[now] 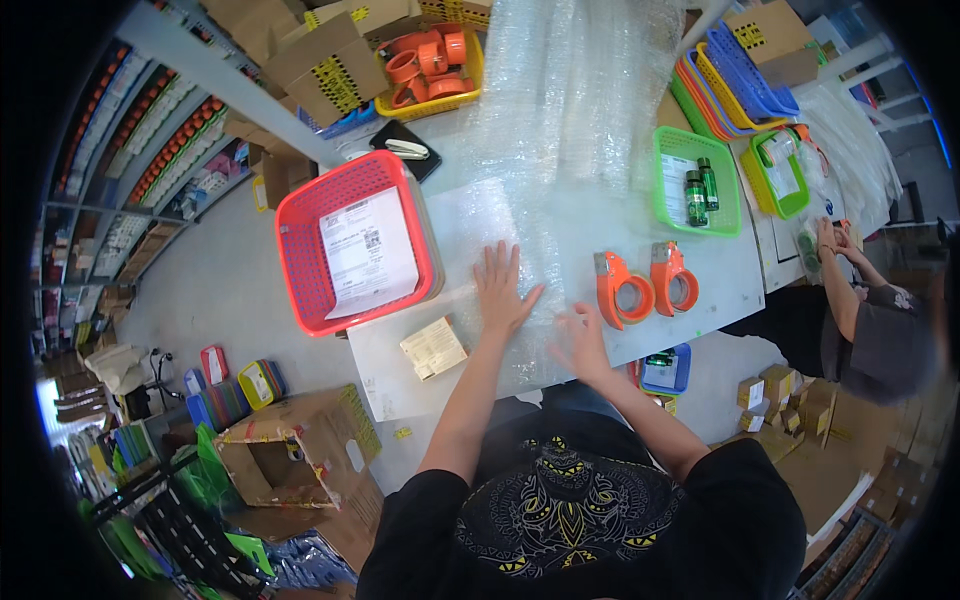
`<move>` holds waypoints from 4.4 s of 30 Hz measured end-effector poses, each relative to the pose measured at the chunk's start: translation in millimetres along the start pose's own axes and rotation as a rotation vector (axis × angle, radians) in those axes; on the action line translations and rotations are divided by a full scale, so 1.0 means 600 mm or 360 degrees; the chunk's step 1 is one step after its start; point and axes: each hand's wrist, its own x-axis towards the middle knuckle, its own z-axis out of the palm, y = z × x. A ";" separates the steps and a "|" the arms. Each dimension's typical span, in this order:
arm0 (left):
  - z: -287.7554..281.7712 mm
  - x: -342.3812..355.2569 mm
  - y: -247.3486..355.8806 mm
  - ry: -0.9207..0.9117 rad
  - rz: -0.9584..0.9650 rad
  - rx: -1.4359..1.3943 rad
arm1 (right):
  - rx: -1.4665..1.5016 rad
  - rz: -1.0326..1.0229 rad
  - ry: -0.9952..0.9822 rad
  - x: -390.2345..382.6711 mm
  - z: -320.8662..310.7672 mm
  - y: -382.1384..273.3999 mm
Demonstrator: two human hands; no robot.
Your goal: The person wraps small items in bubble wrap, places them into cardboard boxes, seals the boxes with tape, and affixes shipping labels. The person repeats this process for multiple items, moving finished packages aside.
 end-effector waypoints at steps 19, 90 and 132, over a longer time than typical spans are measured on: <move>0.013 -0.246 0.019 -0.0387 0.0602 0.0322 | -0.0049 -0.1045 -0.1157 0.183 0.164 -0.230; -0.041 0.001 -0.025 -0.0224 0.0467 0.0212 | -0.0608 -0.0760 -0.0381 0.188 0.019 0.048; -0.040 -0.031 -0.029 -0.0185 0.0395 0.0374 | -0.0498 -0.0575 -0.0601 0.397 -0.057 -0.005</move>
